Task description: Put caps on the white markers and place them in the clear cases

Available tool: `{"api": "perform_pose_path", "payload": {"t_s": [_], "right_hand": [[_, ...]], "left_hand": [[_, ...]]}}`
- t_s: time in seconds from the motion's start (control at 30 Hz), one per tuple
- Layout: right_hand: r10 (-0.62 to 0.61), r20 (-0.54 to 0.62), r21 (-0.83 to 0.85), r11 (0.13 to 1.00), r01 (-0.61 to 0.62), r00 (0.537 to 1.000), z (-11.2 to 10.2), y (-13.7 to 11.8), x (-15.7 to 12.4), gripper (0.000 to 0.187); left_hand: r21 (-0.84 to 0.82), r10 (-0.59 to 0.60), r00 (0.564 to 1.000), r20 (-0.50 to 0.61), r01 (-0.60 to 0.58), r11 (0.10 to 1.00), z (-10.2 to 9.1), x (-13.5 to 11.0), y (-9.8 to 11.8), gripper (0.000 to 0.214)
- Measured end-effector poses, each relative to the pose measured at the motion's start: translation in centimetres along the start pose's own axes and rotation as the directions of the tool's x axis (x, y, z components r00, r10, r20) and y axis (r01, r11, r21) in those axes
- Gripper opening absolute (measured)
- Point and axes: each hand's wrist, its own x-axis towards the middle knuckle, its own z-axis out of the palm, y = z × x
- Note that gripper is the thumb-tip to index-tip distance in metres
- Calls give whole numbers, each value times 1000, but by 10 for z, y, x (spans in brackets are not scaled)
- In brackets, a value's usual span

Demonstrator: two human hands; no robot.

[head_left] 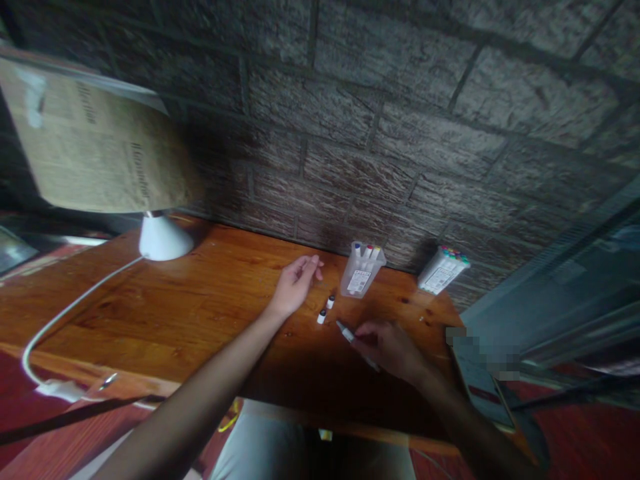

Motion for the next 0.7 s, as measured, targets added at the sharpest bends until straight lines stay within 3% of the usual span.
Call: {"api": "perform_pose_path", "payload": {"t_s": [0.13,0.23,0.4,0.53,0.7], "right_hand": [[17,-25,-1,1000,-17,1000,3,4,-1,13],[46,-70,188,982,-33,996,-1,2,6,18],[74,-249,609,787,97,966,-14,-22,43,34],[108,-286,737,659,146,952,-11,-35,65,32],[144,-276,789,598,138,950,3,-30,64,29]], "left_hand": [[28,-12,1000,-18,13,1000,0,0,-1,45],[56,-13,1000,-21,14,998,1,-1,-1,46],[73,-36,999,40,33,997,3,-5,4,49],[101,-27,996,83,19,995,1,-7,9,50],[-5,-53,978,204,55,998,2,-6,7,28]]}}
